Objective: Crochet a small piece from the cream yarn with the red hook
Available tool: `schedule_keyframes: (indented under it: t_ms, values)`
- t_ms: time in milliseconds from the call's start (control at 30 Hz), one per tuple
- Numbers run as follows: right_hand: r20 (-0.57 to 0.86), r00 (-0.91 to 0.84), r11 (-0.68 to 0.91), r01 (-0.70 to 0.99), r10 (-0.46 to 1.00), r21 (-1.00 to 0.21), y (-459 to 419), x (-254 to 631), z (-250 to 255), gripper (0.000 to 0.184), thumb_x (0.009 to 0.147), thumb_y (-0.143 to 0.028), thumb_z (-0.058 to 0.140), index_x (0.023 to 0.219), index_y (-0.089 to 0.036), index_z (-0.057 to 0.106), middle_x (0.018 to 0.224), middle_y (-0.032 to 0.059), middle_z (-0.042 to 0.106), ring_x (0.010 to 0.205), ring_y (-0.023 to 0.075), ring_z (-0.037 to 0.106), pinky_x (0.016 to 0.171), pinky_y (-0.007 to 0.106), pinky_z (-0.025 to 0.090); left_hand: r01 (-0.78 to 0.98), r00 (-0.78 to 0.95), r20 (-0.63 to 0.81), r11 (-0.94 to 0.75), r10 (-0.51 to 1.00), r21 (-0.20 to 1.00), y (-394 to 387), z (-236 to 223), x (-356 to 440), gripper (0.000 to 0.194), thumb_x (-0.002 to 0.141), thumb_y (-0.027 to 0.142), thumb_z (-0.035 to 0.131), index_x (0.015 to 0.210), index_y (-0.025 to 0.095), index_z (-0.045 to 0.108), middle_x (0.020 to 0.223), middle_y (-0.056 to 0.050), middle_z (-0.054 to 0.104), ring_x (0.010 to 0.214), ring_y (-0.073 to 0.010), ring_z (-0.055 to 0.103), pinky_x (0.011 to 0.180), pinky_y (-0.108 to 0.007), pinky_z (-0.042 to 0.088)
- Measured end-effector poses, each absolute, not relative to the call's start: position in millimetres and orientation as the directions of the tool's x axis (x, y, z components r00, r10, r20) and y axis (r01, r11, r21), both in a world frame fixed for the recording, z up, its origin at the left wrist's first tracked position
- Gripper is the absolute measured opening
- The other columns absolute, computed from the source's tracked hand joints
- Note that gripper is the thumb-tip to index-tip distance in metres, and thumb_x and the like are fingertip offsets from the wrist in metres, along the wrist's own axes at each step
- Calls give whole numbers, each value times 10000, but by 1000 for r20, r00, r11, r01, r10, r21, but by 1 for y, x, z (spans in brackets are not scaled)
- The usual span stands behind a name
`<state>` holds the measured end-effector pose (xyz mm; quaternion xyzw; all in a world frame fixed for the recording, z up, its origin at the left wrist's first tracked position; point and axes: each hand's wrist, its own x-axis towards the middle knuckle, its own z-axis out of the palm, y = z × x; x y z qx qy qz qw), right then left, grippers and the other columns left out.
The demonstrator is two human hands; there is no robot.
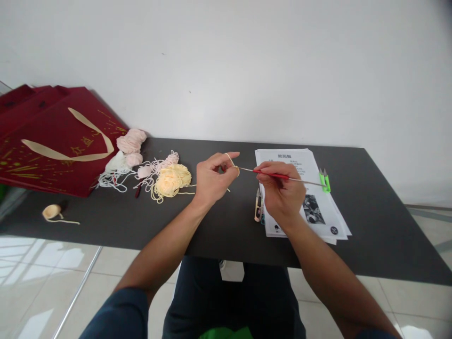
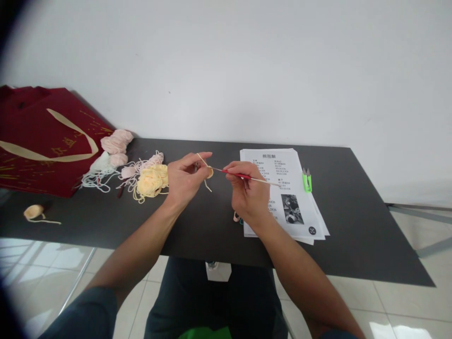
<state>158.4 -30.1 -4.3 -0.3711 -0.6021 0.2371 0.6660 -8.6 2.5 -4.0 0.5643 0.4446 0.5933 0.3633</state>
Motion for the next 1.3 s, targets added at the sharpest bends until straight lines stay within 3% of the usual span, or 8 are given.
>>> schedule_keyframes:
  t_ms: [67,167,300,400,667,867,1033,1300]
  values:
    - [529,223,540,13,819,-842,-29,158,-4,106,895,-217,779,944,-269,701,937,-2,774,768,145,713,682,309,568,63,-66,377,-373,924,926,3,-4,-10,340,712,100,729,986,253,858,700,23,651,645,-105,519,647,-270,438]
    - [434,231,472,-146,871,-870,-25,159,-4,148,868,-253,817,921,-257,679,895,-18,772,653,114,666,584,275,527,-83,-14,305,-305,952,949,6,-5,-11,356,680,106,727,975,256,859,696,17,656,619,-105,519,603,-266,411]
    - [413,189,450,-240,891,-860,-22,161,-5,178,852,-270,839,909,-254,671,874,-21,771,640,110,655,578,273,528,-310,91,175,-139,980,940,10,-5,-13,368,611,104,697,908,246,861,676,4,671,578,-104,513,555,-260,366]
    - [397,152,425,-307,905,-852,-21,162,-4,172,856,-275,838,905,-254,675,877,-19,777,644,106,658,581,266,529,-371,141,124,-64,982,926,11,-3,-15,331,575,105,682,824,235,857,634,-5,668,551,-107,500,536,-264,351]
    - [168,102,196,-539,980,-819,-14,159,-9,171,824,-293,868,880,-247,714,880,-29,803,690,82,702,609,199,599,-365,106,178,-128,978,922,10,-5,-12,169,672,119,802,800,227,826,694,1,719,612,-99,599,620,-250,455]
    - [102,119,152,-553,988,-819,-15,149,-17,127,846,-291,851,903,-248,747,921,-25,819,754,81,753,717,188,663,-353,71,187,-151,980,924,8,-6,-10,128,729,174,837,846,223,820,703,10,694,635,-92,584,651,-244,469]
    - [62,141,130,-550,988,-825,-17,144,-15,153,843,-315,853,917,-238,744,924,-22,815,769,80,761,747,188,674,-383,-11,263,-247,965,890,8,-7,-9,103,738,165,832,817,232,828,906,-19,702,772,-99,596,690,-237,460]
    - [7,169,113,-625,986,-773,-24,137,-6,162,810,-288,880,892,-233,752,890,-25,821,754,61,760,735,127,656,-346,-11,193,-185,981,920,8,-12,-8,350,703,204,900,1042,269,844,814,5,729,722,-87,604,705,-230,493]
